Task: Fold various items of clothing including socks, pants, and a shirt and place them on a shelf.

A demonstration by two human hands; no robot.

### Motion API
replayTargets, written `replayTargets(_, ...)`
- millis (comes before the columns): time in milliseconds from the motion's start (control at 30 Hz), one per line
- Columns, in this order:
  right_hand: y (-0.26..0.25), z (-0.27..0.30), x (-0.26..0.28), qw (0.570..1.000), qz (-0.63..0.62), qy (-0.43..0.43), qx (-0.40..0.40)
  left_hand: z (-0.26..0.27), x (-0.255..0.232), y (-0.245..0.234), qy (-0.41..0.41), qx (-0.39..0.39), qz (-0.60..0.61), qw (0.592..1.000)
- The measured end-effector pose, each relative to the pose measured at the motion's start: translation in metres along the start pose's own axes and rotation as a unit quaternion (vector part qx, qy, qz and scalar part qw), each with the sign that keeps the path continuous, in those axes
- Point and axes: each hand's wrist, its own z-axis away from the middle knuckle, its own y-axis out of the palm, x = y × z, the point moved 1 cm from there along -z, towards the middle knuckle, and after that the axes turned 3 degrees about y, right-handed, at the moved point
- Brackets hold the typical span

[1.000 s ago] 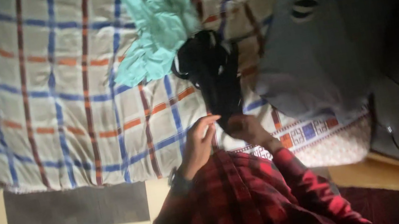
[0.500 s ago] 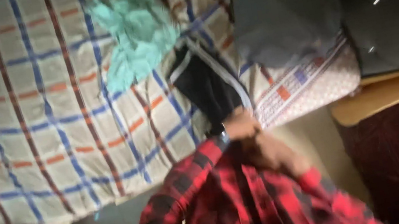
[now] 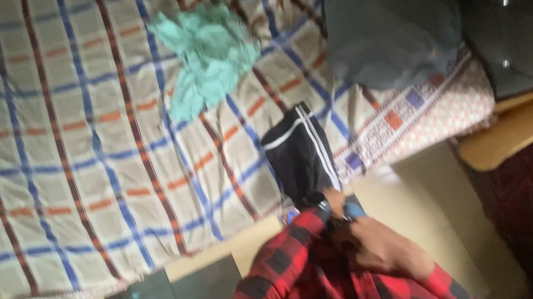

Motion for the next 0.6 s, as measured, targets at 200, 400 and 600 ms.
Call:
replayTargets(200, -0.008, 0.019, 0.047, 0.998, 0.054, -0.022, 0.038, 0.101, -0.017, -0.089, -0.199, -0.191, 0.138, 0.951)
replayTargets(400, -0.001, 0.05, 0.043, 0.981, 0.044, -0.183, 0.052, 0.207, 0.019, -0.059, -0.138, -0.48, 0.526, 0.688)
replayTargets(600, 0.027, 0.107, 0.037, 0.977, 0.053, -0.195, 0.072, 0.348, -0.097, -0.038, -0.23, -0.558, 0.662, 0.445)
